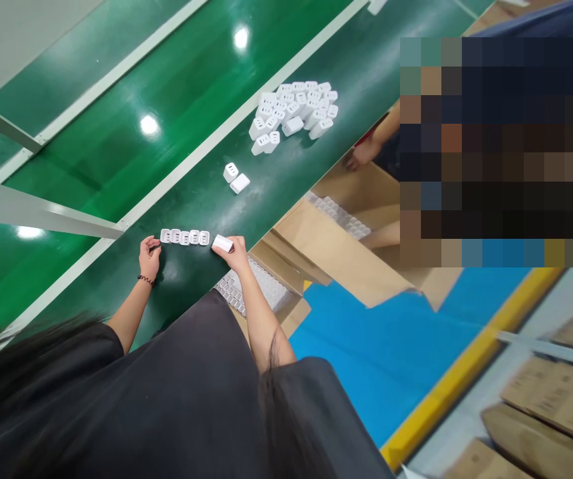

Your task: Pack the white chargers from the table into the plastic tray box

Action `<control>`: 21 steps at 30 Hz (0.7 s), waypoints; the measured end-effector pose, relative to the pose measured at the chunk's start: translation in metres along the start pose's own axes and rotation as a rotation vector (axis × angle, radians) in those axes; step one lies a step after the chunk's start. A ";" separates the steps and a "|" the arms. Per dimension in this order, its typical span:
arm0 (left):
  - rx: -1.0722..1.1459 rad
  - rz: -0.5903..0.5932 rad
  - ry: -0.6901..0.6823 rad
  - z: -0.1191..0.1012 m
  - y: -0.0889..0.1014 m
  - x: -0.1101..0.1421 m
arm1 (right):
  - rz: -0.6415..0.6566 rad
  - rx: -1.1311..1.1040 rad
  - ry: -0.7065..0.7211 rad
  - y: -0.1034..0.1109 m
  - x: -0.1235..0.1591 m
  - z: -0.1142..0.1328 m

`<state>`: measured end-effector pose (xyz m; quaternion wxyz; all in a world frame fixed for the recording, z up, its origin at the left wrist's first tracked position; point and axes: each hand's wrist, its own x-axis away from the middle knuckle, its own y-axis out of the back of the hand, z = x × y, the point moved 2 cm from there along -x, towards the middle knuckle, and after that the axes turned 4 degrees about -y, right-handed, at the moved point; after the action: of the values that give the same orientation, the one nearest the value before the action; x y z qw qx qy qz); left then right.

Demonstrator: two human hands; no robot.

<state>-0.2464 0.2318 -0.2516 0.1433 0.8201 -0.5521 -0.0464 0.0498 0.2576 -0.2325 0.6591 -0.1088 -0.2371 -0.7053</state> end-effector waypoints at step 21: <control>-0.206 0.032 -0.181 -0.001 -0.010 0.011 | 0.115 0.278 0.199 -0.014 -0.007 0.004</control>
<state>-0.2335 0.2253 -0.2530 0.1770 0.7846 -0.5681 -0.1741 0.0359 0.2662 -0.2351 0.7272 0.0406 -0.2593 -0.6342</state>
